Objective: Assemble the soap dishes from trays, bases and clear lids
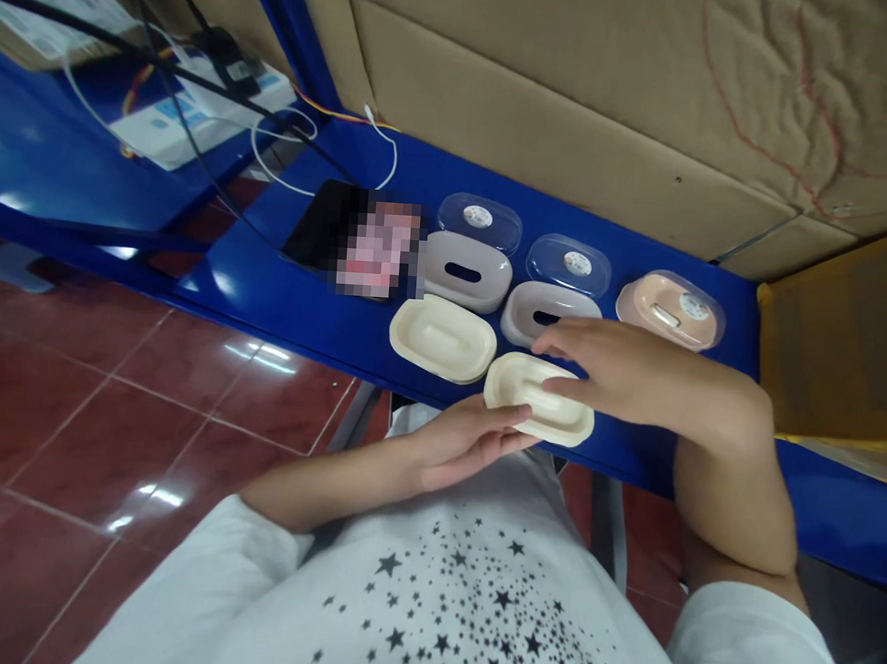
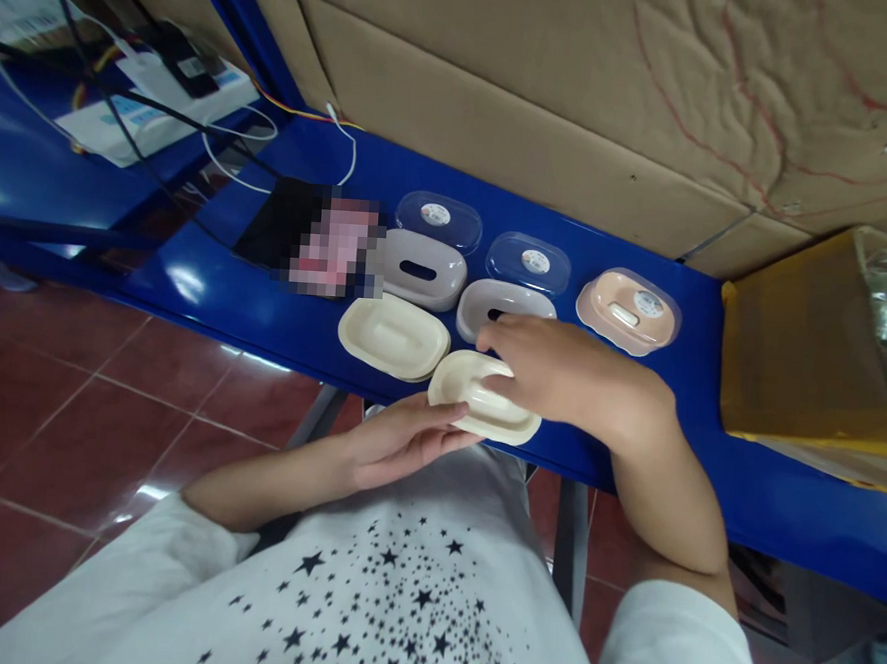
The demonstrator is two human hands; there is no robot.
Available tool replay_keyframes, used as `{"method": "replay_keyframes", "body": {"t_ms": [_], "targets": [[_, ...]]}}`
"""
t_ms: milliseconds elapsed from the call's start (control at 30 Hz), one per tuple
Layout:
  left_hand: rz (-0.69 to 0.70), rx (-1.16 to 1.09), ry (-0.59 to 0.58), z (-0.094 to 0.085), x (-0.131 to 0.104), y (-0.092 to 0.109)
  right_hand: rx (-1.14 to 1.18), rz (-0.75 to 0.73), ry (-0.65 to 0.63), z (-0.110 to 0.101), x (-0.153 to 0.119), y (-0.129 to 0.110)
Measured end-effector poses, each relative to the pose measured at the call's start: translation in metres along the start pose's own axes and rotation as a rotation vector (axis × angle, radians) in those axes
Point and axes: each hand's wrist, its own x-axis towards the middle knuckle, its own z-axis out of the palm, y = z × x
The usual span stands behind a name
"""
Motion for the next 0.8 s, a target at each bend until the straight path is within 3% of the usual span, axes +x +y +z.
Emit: {"method": "replay_keyframes", "body": {"t_ms": [200, 367, 433, 633, 733, 800], "targets": [[0.002, -0.059, -0.009, -0.003, 0.0, -0.006, -0.062, 0.132, -0.133, 0.003, 0.007, -0.028], [-0.237, -0.094, -0.026, -0.01, 0.003, -0.011, -0.065, 0.163, -0.156, 0.002, 0.007, -0.035], [-0.274, -0.109, -0.041, -0.012, 0.004, -0.011, -0.048, 0.172, -0.161, 0.0, 0.006, -0.036], [-0.324, -0.069, -0.134, -0.017, 0.002, -0.018, -0.152, 0.229, -0.194, -0.004, 0.011, -0.04], [-0.423, 0.035, -0.249, -0.02, -0.001, -0.024, -0.219, 0.269, -0.226, -0.001, 0.016, -0.042], [-0.405, 0.093, -0.329, -0.02, -0.003, -0.024, -0.222, 0.274, -0.226, 0.001, 0.017, -0.039]]}}
